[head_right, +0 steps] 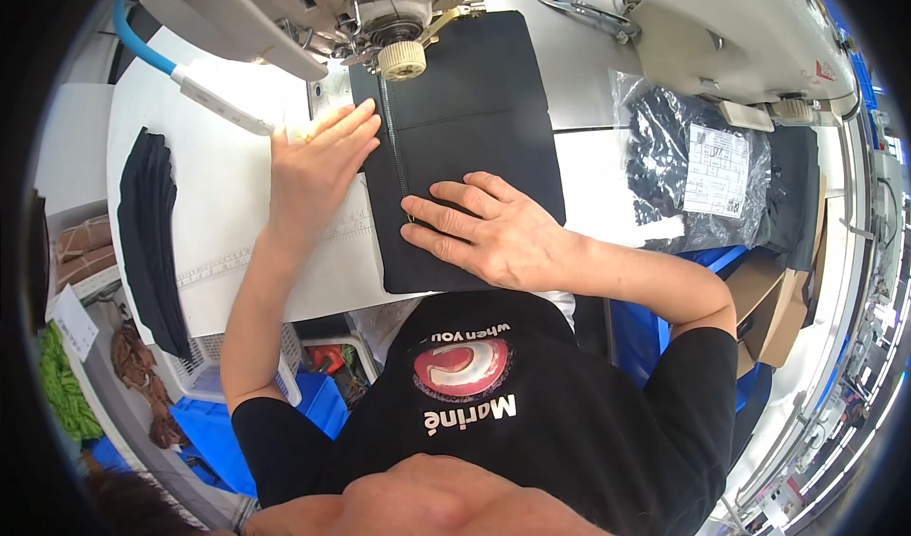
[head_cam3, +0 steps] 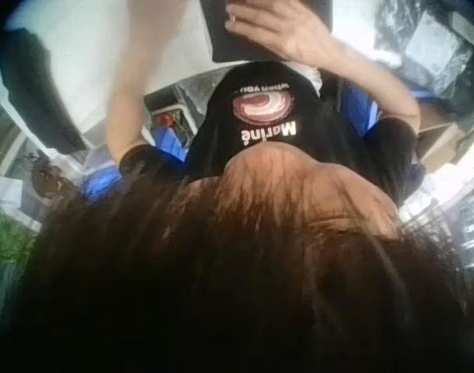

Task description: Sewing a zipper into a pre-cut opening on a black fabric panel using an industrial sewing machine.

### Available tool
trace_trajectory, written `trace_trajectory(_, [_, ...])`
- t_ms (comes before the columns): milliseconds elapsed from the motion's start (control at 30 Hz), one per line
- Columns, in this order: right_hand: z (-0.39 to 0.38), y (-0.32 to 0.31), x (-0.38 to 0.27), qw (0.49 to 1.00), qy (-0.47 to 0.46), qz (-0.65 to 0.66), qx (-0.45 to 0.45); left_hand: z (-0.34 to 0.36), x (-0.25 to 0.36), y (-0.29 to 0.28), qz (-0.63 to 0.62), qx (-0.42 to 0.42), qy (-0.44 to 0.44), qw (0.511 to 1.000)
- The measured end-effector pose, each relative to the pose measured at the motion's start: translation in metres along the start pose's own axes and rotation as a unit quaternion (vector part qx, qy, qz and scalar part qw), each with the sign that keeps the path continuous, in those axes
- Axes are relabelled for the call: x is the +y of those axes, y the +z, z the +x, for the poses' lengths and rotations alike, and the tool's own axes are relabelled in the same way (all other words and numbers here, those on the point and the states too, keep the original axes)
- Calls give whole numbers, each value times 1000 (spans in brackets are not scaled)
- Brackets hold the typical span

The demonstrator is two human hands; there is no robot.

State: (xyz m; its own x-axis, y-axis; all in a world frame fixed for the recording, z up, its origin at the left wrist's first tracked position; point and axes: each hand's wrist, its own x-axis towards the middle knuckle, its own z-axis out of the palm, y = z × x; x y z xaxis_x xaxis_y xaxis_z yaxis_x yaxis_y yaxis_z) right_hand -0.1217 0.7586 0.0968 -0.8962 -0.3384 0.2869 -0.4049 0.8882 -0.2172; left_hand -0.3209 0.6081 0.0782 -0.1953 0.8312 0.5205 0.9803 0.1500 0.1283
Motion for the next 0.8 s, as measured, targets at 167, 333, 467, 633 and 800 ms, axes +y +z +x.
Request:
trace_trajectory(167, [7,0,9,1000,-5,2,7,3,8,-1,-18,-47,-54,997])
trace_trajectory(333, [15,-1,23,999,1,13,40,2,16,3,39,-56,-23,997])
trace_trajectory(467, [22,-2,33,999,0,20,41,0,16,9,33,-49,-35,998])
trace_trajectory(633, [28,-5,44,999,5,27,32,2,17,9,35,-40,-45,998])
trace_trajectory(800, [32,-2,55,999,9,27,29,3,17,7,-4,-22,-56,998])
